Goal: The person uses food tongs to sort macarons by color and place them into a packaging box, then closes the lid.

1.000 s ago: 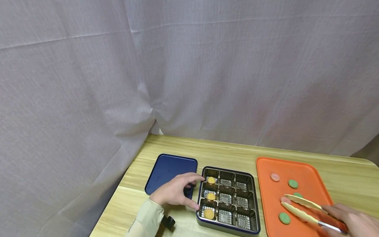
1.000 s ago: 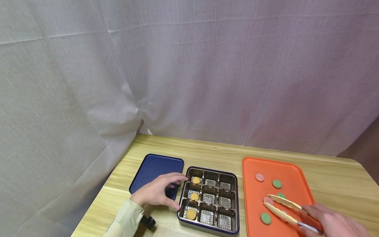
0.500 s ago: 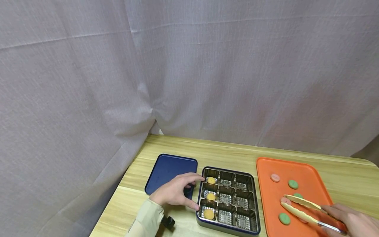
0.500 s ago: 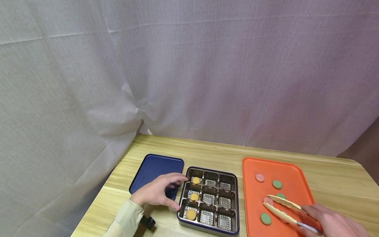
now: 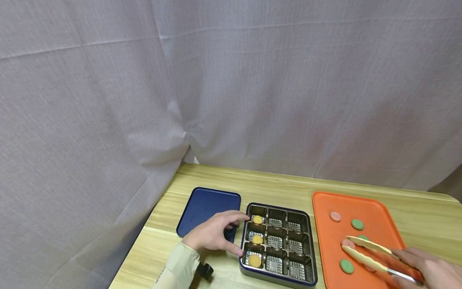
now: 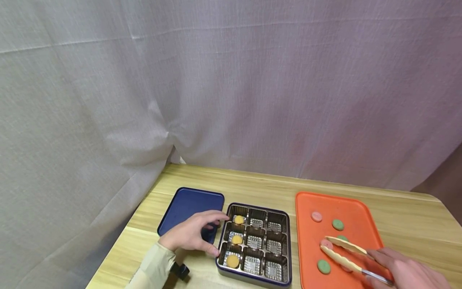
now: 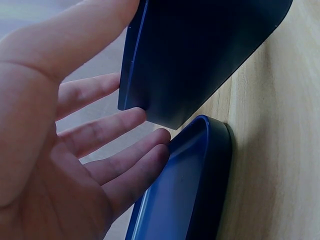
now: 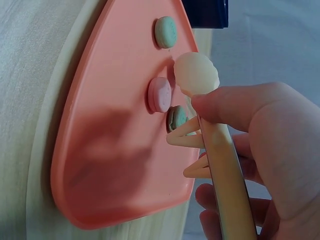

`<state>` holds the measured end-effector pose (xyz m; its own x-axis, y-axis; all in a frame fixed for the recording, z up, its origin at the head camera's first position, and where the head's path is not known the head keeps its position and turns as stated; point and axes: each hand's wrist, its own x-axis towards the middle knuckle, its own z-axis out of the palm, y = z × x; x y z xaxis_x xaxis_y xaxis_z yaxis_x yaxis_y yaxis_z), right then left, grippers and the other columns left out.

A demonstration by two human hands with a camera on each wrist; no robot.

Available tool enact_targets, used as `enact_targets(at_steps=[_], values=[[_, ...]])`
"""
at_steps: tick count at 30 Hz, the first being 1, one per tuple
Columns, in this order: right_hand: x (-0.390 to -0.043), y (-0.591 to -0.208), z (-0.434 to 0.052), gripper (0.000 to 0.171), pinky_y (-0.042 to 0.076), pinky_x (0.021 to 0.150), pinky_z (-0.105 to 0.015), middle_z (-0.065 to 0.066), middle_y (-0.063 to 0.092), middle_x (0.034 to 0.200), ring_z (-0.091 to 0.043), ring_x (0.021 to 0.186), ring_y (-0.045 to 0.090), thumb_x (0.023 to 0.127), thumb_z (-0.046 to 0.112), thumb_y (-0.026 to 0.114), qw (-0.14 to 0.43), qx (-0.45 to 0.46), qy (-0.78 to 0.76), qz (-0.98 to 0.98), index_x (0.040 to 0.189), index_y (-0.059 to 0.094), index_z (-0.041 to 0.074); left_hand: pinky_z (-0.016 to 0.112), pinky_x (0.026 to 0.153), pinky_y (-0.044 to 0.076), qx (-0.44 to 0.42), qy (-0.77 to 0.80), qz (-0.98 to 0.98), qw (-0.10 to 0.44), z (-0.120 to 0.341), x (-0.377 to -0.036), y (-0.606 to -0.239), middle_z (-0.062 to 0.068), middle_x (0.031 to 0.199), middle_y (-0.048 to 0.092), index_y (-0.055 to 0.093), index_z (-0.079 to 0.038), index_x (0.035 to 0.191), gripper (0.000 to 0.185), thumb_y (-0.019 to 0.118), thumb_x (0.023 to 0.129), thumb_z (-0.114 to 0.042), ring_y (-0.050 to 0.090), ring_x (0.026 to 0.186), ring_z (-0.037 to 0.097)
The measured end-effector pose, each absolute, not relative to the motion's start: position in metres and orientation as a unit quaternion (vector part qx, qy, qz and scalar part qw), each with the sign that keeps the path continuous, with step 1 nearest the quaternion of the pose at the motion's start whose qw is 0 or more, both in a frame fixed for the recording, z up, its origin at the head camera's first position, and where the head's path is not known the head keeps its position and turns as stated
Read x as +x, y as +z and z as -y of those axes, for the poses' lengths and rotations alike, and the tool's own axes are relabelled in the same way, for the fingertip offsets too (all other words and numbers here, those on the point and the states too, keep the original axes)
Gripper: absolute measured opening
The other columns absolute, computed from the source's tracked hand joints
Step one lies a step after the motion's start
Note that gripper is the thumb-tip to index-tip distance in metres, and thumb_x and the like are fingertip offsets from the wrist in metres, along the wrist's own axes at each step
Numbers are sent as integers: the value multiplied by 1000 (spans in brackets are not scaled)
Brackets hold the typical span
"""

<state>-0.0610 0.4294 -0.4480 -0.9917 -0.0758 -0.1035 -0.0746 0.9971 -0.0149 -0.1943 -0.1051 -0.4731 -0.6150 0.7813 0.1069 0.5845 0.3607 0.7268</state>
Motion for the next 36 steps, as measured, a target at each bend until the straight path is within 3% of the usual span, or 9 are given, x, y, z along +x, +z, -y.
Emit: enact_targets(at_steps=[7, 13, 20, 25, 31, 36], values=[[-60, -445, -428, 71, 43, 54, -26, 8, 67, 98, -1, 69, 50, 84, 65, 78, 28, -49, -4, -998, 126, 74, 8, 28, 108, 54, 415, 379, -816, 134, 105, -194, -473, 1, 155, 52, 50, -12, 155, 94, 95, 77, -38, 61, 129, 23], [-59, -431, -417, 64, 49, 57, -28, 0, 72, 108, -8, 76, 63, 83, 55, 85, -5, -62, -11, -998, 123, 75, 6, 28, 108, 53, 412, 378, -818, 134, 104, -194, -473, 1, 156, 51, 49, -12, 156, 96, 95, 76, -40, 60, 130, 23], [-56, -421, -406, 62, 37, 53, -24, -1, 70, 111, 2, 67, 46, 82, 53, 86, -32, -64, -12, -997, 124, 75, 9, 27, 108, 53, 412, 375, -820, 132, 104, -194, -473, 1, 157, 50, 49, -13, 156, 97, 95, 76, -41, 60, 130, 22], [-58, -416, -400, 66, 42, 54, -27, -1, 72, 111, -4, 72, 54, 81, 60, 84, -42, -68, -14, -997, 126, 75, 12, 28, 108, 53, 412, 378, -818, 134, 104, -194, -473, 2, 157, 50, 49, -13, 156, 96, 95, 76, -41, 60, 130, 23], [-55, -408, -390, 66, 34, 52, -22, 7, 69, 109, 5, 65, 39, 81, 60, 85, -62, -79, -19, -995, 128, 75, 15, 28, 108, 53, 412, 377, -818, 136, 104, -194, -474, 6, 158, 49, 49, -12, 156, 97, 95, 76, -41, 59, 131, 24], [-55, -398, -376, 68, 39, 53, -24, 6, 68, 120, 6, 69, 49, 83, 69, 77, -48, -78, -14, -996, 130, 74, 21, 27, 108, 53, 409, 378, -819, 137, 104, -194, -473, 3, 157, 50, 49, -13, 156, 96, 95, 76, -40, 60, 131, 24]])
